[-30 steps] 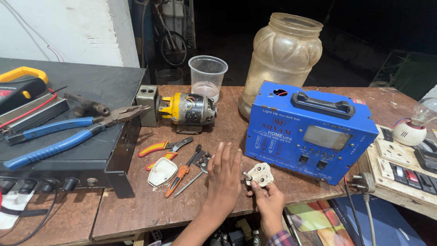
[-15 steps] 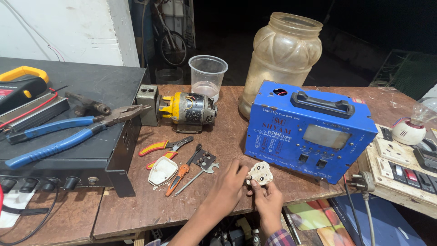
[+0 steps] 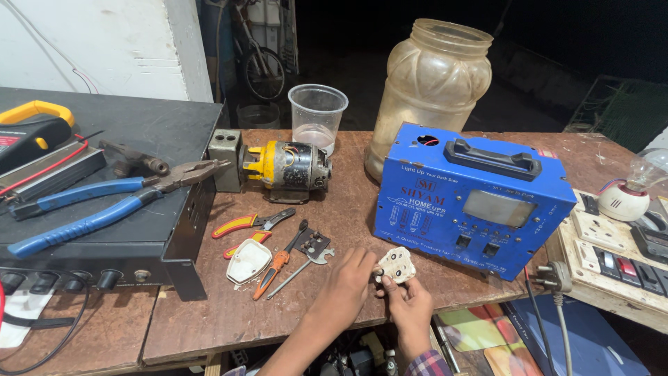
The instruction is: The person disassembles a white electrical socket, removes internal metal contacts, and reassembles the socket using a screwdriver. The task involves handling small components and tools on a workbench.
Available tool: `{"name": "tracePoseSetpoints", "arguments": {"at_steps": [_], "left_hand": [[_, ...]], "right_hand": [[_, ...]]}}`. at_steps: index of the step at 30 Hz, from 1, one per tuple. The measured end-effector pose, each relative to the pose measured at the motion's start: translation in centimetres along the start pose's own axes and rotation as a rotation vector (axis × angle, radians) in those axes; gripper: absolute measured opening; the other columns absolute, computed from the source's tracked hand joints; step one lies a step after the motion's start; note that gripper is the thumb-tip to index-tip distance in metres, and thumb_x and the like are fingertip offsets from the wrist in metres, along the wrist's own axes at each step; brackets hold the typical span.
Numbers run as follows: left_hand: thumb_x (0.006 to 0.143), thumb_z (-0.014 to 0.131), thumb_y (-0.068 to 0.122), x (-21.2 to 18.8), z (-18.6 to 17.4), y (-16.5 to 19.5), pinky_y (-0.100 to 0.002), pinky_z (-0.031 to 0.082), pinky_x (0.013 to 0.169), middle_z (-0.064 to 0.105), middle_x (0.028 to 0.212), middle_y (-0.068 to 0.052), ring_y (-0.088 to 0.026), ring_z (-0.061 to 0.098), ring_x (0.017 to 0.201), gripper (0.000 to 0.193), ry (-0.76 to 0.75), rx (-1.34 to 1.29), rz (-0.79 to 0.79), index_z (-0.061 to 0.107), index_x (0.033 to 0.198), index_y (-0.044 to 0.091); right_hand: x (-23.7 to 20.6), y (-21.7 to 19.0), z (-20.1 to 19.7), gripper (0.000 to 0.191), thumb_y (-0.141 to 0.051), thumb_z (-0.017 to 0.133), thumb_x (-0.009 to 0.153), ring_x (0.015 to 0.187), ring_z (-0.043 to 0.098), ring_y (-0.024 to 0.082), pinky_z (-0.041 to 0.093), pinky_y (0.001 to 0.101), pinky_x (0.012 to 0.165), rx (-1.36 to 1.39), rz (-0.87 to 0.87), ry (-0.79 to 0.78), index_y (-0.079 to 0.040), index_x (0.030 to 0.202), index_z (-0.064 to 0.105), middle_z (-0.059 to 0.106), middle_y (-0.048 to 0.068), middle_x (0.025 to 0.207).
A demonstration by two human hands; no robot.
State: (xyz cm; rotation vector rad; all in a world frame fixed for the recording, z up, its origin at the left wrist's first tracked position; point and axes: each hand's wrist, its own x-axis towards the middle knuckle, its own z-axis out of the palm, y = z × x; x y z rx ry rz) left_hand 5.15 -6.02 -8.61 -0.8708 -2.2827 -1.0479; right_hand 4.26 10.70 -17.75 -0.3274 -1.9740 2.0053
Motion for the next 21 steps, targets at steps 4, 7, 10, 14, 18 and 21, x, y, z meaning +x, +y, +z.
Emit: {"name": "tracePoseSetpoints", "arguments": {"at_steps": [4,7,10,14,18,21], "left_hand": [[0.089,0.067,-0.001,0.31,0.06,0.09,-0.048,0.049,0.082,0.059,0.107,-0.019,-0.037,0.058,0.098,0.034,0.058,0.020,0.004,0.055,0.121,-0.005],[0.076,0.062,-0.008,0.26,-0.29,0.23,-0.048,0.049,0.087,0.058,0.112,-0.022,-0.039,0.057,0.102,0.051,0.080,-0.020,0.129,0.053,0.126,-0.008],[0.070,0.062,-0.011,-0.01,-0.31,0.22,-0.047,0.050,0.091,0.057,0.114,-0.022,-0.041,0.056,0.110,0.051,0.021,-0.045,0.120,0.054,0.120,-0.006],[0.079,0.066,-0.009,-0.03,0.11,-0.11,-0.046,0.051,0.093,0.058,0.113,-0.018,-0.039,0.058,0.110,0.038,-0.021,-0.009,0.001,0.055,0.115,-0.002],[0.079,0.069,-0.006,0.11,0.05,-0.08,-0.046,0.050,0.089,0.058,0.115,-0.016,-0.038,0.060,0.109,0.037,0.015,0.002,-0.002,0.057,0.114,-0.001],[0.071,0.068,-0.009,0.10,-0.29,0.07,-0.048,0.050,0.086,0.056,0.119,-0.020,-0.039,0.059,0.110,0.049,0.070,-0.022,0.089,0.057,0.118,-0.003]], "right_hand": [[-0.02,-0.04,0.12,0.019,-0.014,0.074,0.092,0.045,0.046,0.002,0.030,0.0230,0.039,0.009,-0.014,0.003,-0.001,0.106,0.074,0.075,0.006,0.071],[-0.25,-0.34,0.11,0.019,-0.014,0.073,0.092,0.042,0.043,0.003,0.028,0.0242,0.038,0.009,0.007,0.004,-0.001,0.106,0.073,0.075,0.007,0.069],[-0.30,-0.55,0.12,0.020,-0.015,0.072,0.092,0.041,0.042,0.004,0.028,0.0242,0.037,0.009,0.028,-0.007,-0.002,0.106,0.073,0.075,0.007,0.070],[-0.18,-0.29,0.31,0.020,-0.015,0.073,0.091,0.041,0.043,0.003,0.028,0.0238,0.037,-0.009,0.018,-0.006,-0.002,0.106,0.073,0.075,0.007,0.070],[0.02,0.00,0.37,0.020,-0.015,0.074,0.091,0.041,0.043,0.004,0.029,0.0245,0.037,-0.025,0.018,0.004,-0.001,0.105,0.073,0.075,0.007,0.069],[-0.12,0.22,0.35,0.020,-0.015,0.074,0.091,0.041,0.042,0.004,0.027,0.0244,0.037,-0.020,0.029,0.016,-0.001,0.105,0.074,0.075,0.008,0.068]]}}
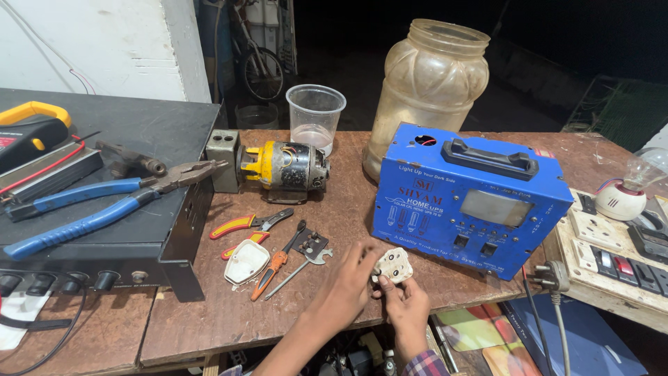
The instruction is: The person disassembles a white electrical socket, removes internal metal contacts, and reassembles the socket using a screwdriver. The task involves handling small components and tools on a workbench.
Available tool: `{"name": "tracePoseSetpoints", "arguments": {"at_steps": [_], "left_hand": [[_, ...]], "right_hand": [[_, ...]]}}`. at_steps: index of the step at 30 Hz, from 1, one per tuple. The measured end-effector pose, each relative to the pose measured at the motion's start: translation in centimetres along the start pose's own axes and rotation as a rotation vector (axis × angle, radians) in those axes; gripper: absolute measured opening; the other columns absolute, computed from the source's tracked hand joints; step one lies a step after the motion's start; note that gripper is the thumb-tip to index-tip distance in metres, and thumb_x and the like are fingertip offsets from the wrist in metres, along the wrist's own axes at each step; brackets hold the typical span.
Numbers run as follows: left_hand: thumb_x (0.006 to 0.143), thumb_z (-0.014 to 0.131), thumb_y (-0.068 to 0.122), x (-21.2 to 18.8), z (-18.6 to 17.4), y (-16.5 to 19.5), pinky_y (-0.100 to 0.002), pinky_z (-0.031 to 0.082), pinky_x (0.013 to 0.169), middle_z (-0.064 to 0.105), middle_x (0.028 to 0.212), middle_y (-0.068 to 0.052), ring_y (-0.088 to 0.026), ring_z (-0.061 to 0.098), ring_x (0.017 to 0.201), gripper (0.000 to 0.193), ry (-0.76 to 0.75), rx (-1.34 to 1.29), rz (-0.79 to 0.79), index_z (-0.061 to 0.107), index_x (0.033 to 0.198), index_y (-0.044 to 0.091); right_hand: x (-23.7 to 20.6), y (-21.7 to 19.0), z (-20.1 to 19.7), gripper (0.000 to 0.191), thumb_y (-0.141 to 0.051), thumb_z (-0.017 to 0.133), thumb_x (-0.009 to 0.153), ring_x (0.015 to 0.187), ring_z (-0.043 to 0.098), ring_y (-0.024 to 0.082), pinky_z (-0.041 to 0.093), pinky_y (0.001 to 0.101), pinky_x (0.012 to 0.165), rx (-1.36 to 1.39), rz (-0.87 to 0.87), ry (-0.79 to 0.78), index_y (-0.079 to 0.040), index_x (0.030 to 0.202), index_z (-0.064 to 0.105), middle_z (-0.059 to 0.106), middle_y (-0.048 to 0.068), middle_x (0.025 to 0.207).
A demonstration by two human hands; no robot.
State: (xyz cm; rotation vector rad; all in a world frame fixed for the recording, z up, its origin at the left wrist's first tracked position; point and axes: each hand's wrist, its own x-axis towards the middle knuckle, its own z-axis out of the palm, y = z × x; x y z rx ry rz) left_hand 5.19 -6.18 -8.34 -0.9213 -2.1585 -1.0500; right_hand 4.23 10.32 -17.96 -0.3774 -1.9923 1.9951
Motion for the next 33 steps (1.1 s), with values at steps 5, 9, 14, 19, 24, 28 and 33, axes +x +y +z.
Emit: {"name": "tracePoseSetpoints", "arguments": {"at_steps": [5,9,14,19,24,28,33], "left_hand": [[0.075,0.068,-0.008,-0.3,0.4,-0.1,-0.047,0.051,0.089,0.053,0.115,-0.022,-0.042,0.057,0.110,0.040,-0.062,-0.004,-0.021,0.055,0.112,-0.003],[0.083,0.065,-0.007,-0.5,0.8,-0.5,-0.047,0.051,0.091,0.055,0.112,-0.019,-0.040,0.059,0.109,0.032,-0.070,-0.035,-0.113,0.056,0.114,-0.001],[0.085,0.055,-0.011,-0.4,0.5,-0.6,-0.050,0.051,0.089,0.047,0.127,-0.029,-0.046,0.056,0.109,0.043,0.003,-0.180,-0.196,0.049,0.128,-0.007],[0.090,0.052,-0.005,-0.4,0.3,-0.5,-0.051,0.053,0.086,0.056,0.113,-0.024,-0.045,0.062,0.104,0.026,-0.144,-0.138,-0.224,0.051,0.117,-0.004],[0.100,0.052,0.005,-0.2,0.6,-0.7,-0.049,0.053,0.083,0.060,0.109,-0.021,-0.041,0.067,0.098,0.018,-0.172,-0.127,-0.376,0.052,0.116,-0.003],[0.094,0.052,-0.001,-0.3,0.5,-0.9,-0.048,0.054,0.084,0.056,0.109,-0.024,-0.041,0.066,0.098,0.023,-0.058,-0.147,-0.219,0.051,0.117,-0.004],[0.095,0.054,0.001,-0.2,0.5,-1.0,-0.049,0.054,0.082,0.060,0.109,-0.024,-0.043,0.066,0.099,0.015,-0.155,-0.121,-0.350,0.052,0.108,-0.004]], "right_hand": [[0.5,0.6,0.0,0.019,-0.013,0.075,0.090,0.046,0.048,0.001,0.030,0.0223,0.039,0.008,-0.062,-0.009,-0.001,0.105,0.074,0.076,0.006,0.071],[0.7,1.1,0.0,0.019,-0.013,0.076,0.090,0.043,0.045,0.003,0.028,0.0240,0.038,0.017,-0.034,-0.006,0.001,0.102,0.074,0.077,0.008,0.070],[0.3,0.4,0.1,0.019,-0.014,0.074,0.090,0.043,0.045,0.002,0.029,0.0230,0.038,-0.002,-0.051,0.004,-0.002,0.105,0.074,0.077,0.008,0.071],[-0.6,-0.9,0.3,0.020,-0.015,0.075,0.090,0.041,0.042,0.003,0.028,0.0237,0.037,0.020,-0.012,0.005,-0.001,0.104,0.075,0.077,0.008,0.070],[-0.8,-1.5,0.5,0.020,-0.013,0.074,0.089,0.041,0.042,0.002,0.026,0.0230,0.038,-0.020,-0.018,0.016,-0.002,0.105,0.076,0.078,0.007,0.071],[-0.9,-1.6,0.4,0.019,-0.014,0.074,0.090,0.041,0.041,0.002,0.026,0.0233,0.037,0.000,0.004,0.008,-0.002,0.105,0.075,0.077,0.007,0.071],[-1.1,-1.7,0.5,0.019,-0.014,0.075,0.090,0.040,0.042,0.003,0.027,0.0236,0.038,-0.007,0.004,0.010,-0.001,0.104,0.076,0.077,0.008,0.070]]}}
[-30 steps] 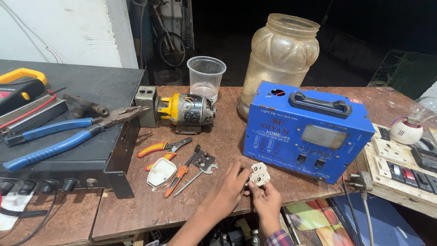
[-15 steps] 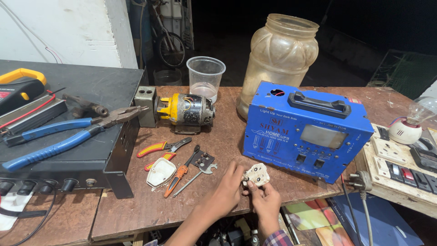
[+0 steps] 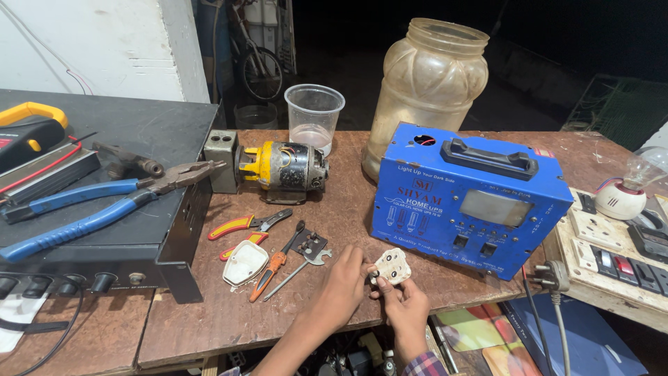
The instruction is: The person disassembles a white electrical socket, removes internal metal contacts, and reassembles the socket using a screwdriver. The task involves handling small components and tools on a workbench.
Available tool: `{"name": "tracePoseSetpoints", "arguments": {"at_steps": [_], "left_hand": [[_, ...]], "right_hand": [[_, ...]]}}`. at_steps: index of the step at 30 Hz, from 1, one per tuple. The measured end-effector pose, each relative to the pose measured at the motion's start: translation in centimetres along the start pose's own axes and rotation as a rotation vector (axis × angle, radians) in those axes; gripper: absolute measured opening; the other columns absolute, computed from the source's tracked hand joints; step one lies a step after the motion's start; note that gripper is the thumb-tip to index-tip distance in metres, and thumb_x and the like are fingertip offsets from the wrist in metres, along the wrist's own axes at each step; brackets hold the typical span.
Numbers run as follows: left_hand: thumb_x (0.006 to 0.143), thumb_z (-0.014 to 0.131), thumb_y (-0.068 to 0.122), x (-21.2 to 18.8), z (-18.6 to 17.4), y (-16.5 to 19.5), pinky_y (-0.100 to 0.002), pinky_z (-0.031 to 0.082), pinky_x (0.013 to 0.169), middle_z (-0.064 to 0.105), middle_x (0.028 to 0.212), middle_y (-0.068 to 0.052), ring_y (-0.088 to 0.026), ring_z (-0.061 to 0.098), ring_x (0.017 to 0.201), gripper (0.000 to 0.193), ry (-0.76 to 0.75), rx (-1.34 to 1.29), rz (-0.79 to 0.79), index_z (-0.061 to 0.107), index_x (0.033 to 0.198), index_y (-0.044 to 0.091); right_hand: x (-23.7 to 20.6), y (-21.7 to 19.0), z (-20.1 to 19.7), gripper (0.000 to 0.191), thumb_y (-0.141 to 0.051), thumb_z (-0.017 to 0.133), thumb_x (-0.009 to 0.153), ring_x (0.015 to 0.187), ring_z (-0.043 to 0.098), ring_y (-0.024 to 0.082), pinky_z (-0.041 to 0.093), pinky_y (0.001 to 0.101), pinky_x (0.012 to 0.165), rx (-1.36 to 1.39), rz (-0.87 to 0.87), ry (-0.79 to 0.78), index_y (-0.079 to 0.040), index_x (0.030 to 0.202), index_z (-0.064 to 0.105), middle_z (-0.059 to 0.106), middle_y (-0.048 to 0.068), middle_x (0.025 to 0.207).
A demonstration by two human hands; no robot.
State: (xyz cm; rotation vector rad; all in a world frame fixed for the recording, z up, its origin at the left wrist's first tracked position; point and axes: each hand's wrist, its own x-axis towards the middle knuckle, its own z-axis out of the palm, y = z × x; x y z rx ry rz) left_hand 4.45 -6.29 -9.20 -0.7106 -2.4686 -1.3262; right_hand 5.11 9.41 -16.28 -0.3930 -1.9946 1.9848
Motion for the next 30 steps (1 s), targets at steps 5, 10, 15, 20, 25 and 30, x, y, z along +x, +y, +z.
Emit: {"name": "tracePoseSetpoints", "arguments": {"at_steps": [5,10,15,20,25,30], "left_hand": [[0.102,0.062,0.018,0.5,0.4,-0.1,-0.052,0.051,0.079,0.063,0.105,-0.026,-0.047,0.065,0.094,0.024,0.039,0.071,-0.096,0.051,0.110,-0.002],[0.095,0.055,0.007,0.1,0.4,-0.5,-0.053,0.052,0.073,0.065,0.101,-0.027,-0.048,0.066,0.093,0.014,0.086,-0.021,0.080,0.050,0.103,-0.004],[0.102,0.059,0.022,0.4,0.2,0.2,-0.054,0.051,0.070,0.067,0.094,-0.026,-0.047,0.067,0.086,0.024,0.028,0.052,-0.097,0.054,0.098,-0.001],[0.104,0.054,0.020,0.3,-0.2,0.8,-0.054,0.050,0.074,0.061,0.095,-0.027,-0.047,0.064,0.087,0.024,-0.026,-0.010,-0.118,0.048,0.102,-0.003],[0.098,0.055,0.017,-0.1,0.0,0.3,-0.052,0.051,0.075,0.064,0.093,-0.024,-0.043,0.065,0.088,0.020,0.126,0.089,0.091,0.050,0.096,-0.003],[0.102,0.059,0.020,0.1,0.5,0.1,-0.053,0.049,0.074,0.066,0.089,-0.023,-0.043,0.064,0.086,0.023,0.143,0.121,0.074,0.054,0.092,0.000]], "right_hand": [[0.0,-0.1,0.1,0.019,-0.014,0.075,0.090,0.040,0.042,0.003,0.027,0.0236,0.038,-0.011,0.002,0.014,-0.001,0.104,0.075,0.077,0.008,0.069],[0.1,0.3,0.0,0.019,-0.013,0.075,0.089,0.041,0.042,0.002,0.027,0.0232,0.038,0.009,-0.004,0.012,-0.001,0.104,0.077,0.076,0.008,0.069],[0.6,0.8,-0.1,0.019,-0.012,0.077,0.089,0.040,0.045,0.003,0.029,0.0237,0.037,0.021,0.010,0.010,0.001,0.103,0.075,0.077,0.010,0.070],[0.6,0.9,-0.2,0.019,-0.012,0.074,0.090,0.041,0.043,0.003,0.028,0.0230,0.037,0.030,0.002,0.001,0.000,0.105,0.075,0.078,0.009,0.072],[0.7,1.1,-0.2,0.018,-0.012,0.074,0.090,0.040,0.043,0.004,0.028,0.0238,0.037,0.019,0.008,-0.008,0.002,0.103,0.074,0.078,0.010,0.071],[0.8,1.4,-0.3,0.017,-0.011,0.074,0.090,0.042,0.043,0.002,0.028,0.0234,0.037,0.051,-0.009,-0.003,0.002,0.102,0.074,0.077,0.008,0.071]]}}
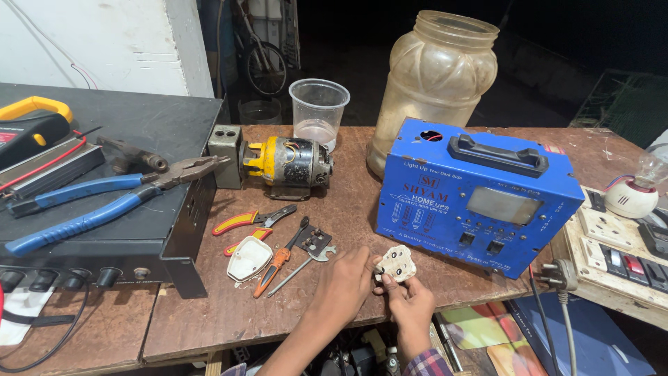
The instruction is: The person disassembles a white electrical socket, removes internal metal contacts, and reassembles the socket using a screwdriver. The task involves handling small components and tools on a workbench.
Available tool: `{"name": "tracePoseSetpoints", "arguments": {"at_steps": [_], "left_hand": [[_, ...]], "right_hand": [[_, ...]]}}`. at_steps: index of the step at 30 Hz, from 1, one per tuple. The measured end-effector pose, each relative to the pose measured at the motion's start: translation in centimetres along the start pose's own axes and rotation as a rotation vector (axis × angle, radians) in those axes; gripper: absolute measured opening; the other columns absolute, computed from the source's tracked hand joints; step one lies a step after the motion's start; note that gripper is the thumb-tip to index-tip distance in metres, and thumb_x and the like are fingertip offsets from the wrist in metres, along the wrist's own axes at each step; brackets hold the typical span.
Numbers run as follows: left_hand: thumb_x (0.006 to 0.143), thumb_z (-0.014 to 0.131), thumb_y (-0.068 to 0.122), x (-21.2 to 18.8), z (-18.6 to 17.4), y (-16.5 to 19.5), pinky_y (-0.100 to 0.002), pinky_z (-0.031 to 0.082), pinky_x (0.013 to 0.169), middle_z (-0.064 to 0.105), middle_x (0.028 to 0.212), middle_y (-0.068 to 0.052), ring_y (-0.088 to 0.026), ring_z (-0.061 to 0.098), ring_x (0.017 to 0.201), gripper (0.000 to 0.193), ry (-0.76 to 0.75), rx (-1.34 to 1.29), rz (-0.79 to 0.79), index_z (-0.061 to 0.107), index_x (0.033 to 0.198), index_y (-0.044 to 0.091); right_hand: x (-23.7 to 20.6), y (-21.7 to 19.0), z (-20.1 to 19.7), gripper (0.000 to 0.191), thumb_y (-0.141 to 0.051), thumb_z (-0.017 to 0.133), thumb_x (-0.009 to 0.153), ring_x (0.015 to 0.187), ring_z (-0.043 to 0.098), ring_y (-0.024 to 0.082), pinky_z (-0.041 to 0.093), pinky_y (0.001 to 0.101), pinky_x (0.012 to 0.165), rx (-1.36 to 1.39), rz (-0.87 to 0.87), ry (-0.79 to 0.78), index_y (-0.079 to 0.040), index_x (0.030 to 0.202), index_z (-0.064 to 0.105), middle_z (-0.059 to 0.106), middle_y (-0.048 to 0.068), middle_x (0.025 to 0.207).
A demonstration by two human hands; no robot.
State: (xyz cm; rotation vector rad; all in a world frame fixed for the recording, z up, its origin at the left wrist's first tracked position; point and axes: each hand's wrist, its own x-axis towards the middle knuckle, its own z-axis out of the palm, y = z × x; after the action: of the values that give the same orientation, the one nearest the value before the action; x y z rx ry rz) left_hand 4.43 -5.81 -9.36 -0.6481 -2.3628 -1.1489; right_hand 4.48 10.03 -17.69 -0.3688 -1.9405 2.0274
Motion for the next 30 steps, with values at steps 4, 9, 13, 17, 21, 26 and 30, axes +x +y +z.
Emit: {"name": "tracePoseSetpoints", "arguments": {"at_steps": [4,9,13,17,21,26,30], "left_hand": [[0.097,0.056,0.015,-0.2,-0.2,0.1,-0.054,0.049,0.075,0.065,0.089,-0.025,-0.043,0.064,0.085,0.017,0.034,-0.007,0.127,0.052,0.095,-0.002],[0.099,0.055,0.020,0.1,-0.8,0.7,-0.054,0.051,0.074,0.069,0.094,-0.027,-0.046,0.067,0.087,0.020,-0.138,-0.040,-0.095,0.053,0.103,-0.001],[0.106,0.054,0.033,0.6,-1.2,1.3,-0.052,0.052,0.078,0.072,0.092,-0.028,-0.044,0.070,0.090,0.030,-0.279,0.043,-0.304,0.056,0.103,0.004],[0.100,0.060,0.027,0.6,-1.3,1.3,-0.054,0.052,0.076,0.068,0.097,-0.029,-0.046,0.068,0.090,0.032,-0.092,-0.043,-0.126,0.053,0.110,-0.002],[0.097,0.054,0.023,0.5,-1.3,0.8,-0.053,0.052,0.077,0.070,0.093,-0.023,-0.041,0.069,0.087,0.025,-0.184,-0.087,-0.115,0.054,0.108,0.001],[0.102,0.055,0.032,0.6,-1.1,0.8,-0.052,0.051,0.079,0.067,0.089,-0.026,-0.042,0.068,0.087,0.031,-0.300,0.009,-0.304,0.053,0.112,0.002],[0.102,0.056,0.029,0.4,-0.8,0.5,-0.055,0.050,0.077,0.068,0.088,-0.026,-0.045,0.066,0.087,0.028,-0.159,-0.011,-0.139,0.055,0.102,0.001]], "right_hand": [[-0.1,0.0,-0.1,0.016,-0.011,0.075,0.091,0.042,0.039,0.003,0.025,0.0248,0.038,-0.025,-0.007,0.021,0.003,0.100,0.075,0.072,0.009,0.068],[-0.1,-0.4,0.0,0.016,-0.010,0.074,0.090,0.044,0.041,0.002,0.025,0.0237,0.039,-0.006,0.005,0.004,0.002,0.101,0.075,0.077,0.007,0.072],[-0.1,-0.6,-0.1,0.017,-0.011,0.074,0.090,0.042,0.042,0.002,0.026,0.0246,0.038,-0.015,-0.006,-0.006,0.002,0.101,0.074,0.077,0.008,0.071],[-0.3,-0.4,-0.2,0.018,-0.012,0.076,0.092,0.043,0.039,0.003,0.025,0.0246,0.038,-0.044,-0.020,0.007,0.002,0.104,0.077,0.066,0.007,0.065],[-0.2,-0.4,-0.1,0.020,-0.013,0.077,0.092,0.043,0.039,0.003,0.025,0.0244,0.039,-0.051,-0.019,0.008,0.003,0.103,0.077,0.067,0.007,0.064],[0.0,-0.6,0.0,0.020,-0.013,0.075,0.089,0.042,0.043,0.002,0.028,0.0236,0.038,-0.044,0.010,0.002,0.001,0.104,0.075,0.078,0.008,0.071],[0.0,-0.8,0.0,0.021,-0.013,0.075,0.089,0.042,0.042,0.002,0.027,0.0233,0.038,-0.052,-0.006,0.001,0.000,0.106,0.075,0.079,0.008,0.073]]}}
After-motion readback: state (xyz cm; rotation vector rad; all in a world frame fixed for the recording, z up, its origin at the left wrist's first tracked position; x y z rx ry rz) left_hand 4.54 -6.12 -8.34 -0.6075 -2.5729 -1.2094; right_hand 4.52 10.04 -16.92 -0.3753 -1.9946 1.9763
